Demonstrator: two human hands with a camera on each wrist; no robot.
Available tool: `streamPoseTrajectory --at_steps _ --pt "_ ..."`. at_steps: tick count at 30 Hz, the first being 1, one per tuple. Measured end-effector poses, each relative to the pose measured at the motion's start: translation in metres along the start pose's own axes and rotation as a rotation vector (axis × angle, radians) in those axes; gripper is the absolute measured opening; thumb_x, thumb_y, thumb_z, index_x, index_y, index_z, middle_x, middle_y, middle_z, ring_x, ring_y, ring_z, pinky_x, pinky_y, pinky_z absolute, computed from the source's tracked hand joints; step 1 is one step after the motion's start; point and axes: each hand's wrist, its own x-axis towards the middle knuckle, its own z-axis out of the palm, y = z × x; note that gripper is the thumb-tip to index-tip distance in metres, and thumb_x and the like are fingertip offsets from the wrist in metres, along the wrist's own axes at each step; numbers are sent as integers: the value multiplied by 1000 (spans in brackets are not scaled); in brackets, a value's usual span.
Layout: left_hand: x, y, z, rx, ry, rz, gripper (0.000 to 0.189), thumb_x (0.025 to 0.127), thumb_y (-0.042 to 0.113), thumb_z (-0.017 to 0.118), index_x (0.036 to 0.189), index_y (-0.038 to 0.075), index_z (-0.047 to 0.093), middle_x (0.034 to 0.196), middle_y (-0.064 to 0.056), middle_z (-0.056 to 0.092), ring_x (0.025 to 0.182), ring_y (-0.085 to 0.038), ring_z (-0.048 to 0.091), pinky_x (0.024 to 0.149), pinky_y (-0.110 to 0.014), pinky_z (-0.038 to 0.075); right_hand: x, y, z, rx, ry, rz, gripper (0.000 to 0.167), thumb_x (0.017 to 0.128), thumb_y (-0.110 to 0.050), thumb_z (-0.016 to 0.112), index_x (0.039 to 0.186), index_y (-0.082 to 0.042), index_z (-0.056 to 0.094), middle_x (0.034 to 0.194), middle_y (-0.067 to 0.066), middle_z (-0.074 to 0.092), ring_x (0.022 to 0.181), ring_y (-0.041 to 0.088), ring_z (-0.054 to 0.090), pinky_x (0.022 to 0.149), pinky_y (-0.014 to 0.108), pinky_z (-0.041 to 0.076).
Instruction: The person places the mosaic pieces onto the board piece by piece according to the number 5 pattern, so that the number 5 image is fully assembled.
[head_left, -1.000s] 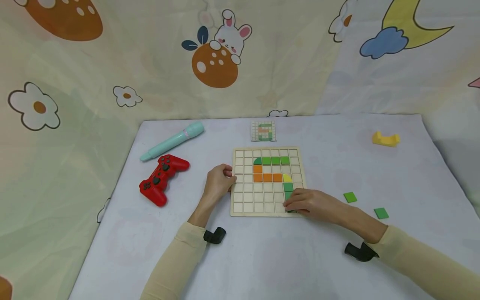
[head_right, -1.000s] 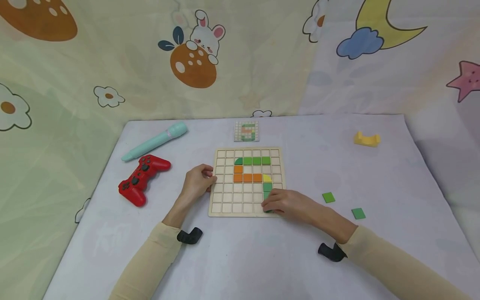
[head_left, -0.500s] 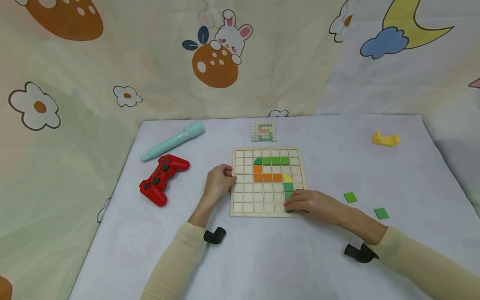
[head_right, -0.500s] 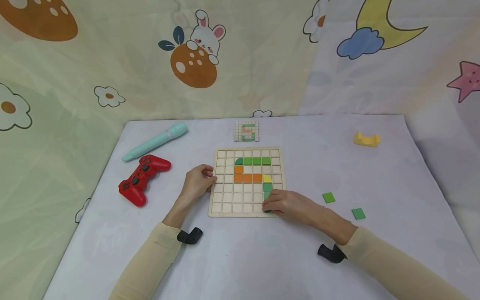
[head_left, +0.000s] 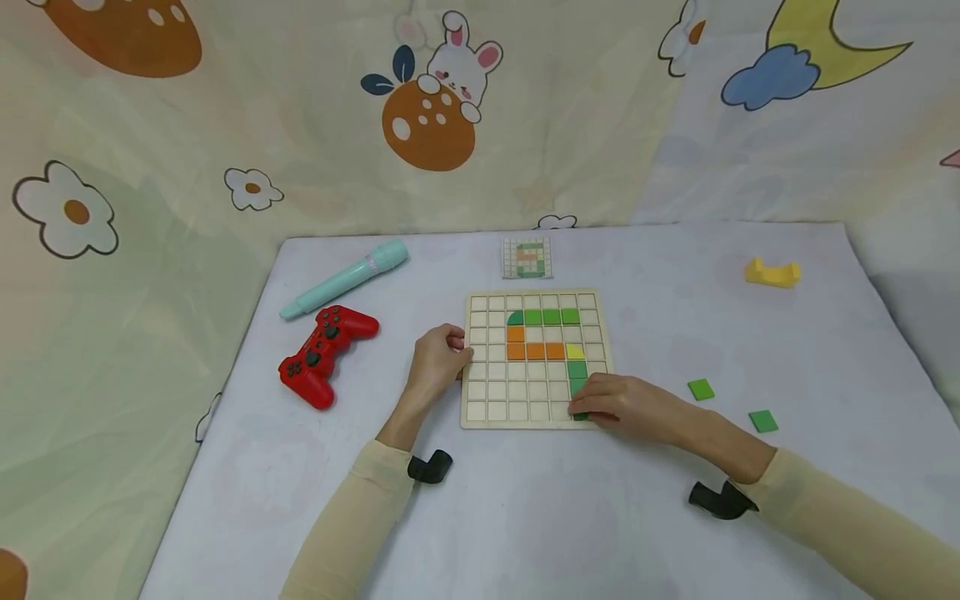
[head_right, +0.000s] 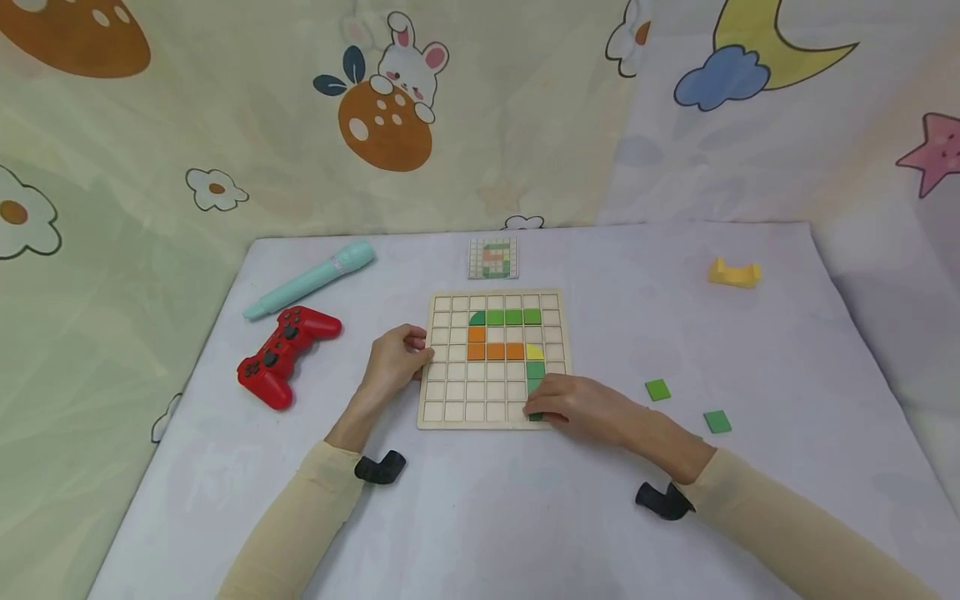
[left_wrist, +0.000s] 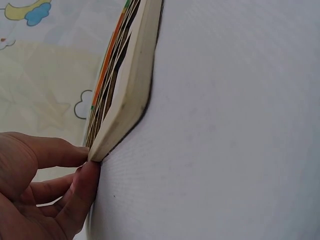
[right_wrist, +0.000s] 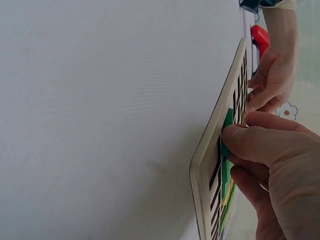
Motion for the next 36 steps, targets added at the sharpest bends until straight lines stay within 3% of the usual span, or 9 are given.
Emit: streamPoseTrajectory --at_steps 15,18,23,26,30,36 --pt "2 -1 -1 4 -5 8 26 84 4 69 110 1 63 91 -9 60 72 -15 55 50 -21 54 1 7 -1 86 26 -59 36 71 9 76 100 -13 74 98 -4 72 93 12 64 85 13 52" --pt "2 -1 -1 8 -1 9 27 84 4 69 109 1 63 91 -9 60 72 -15 55 50 -21 54 0 7 1 115 31 -40 37 72 10 76 101 -13 74 98 -4 72 93 12 64 87 10 50" --pt "2 -1 0 30 4 16 26 84 5 70 109 1 64 90 -8 60 73 -15 55 50 -20 53 -3 6 3 130 56 22 39 73 11 74 103 -14 74 100 -5 72 95 12 65 91 5 45" --pt "2 -1 0 34 3 17 26 84 5 70 109 1 64 91 -8 60 75 -16 56 51 -20 53 -4 6 -2 113 119 48 38 72 11 74 101 -13 74 100 -6 72 95 11 64 93 4 43" --pt "2 0 1 26 2 14 27 84 5 70 110 1 64 91 -8 61 75 -16 56 50 -20 53 -17 14 -26 38 173 174 35 71 9 77 99 -11 74 98 -5 72 92 11 66 89 -1 42" --pt "1 0 -1 0 -3 2 28 83 3 69 111 0 63 91 -9 59 69 -14 56 49 -21 54 -58 29 -66 -95 123 371 36 68 3 81 99 -13 74 98 -5 73 87 14 67 78 0 46"
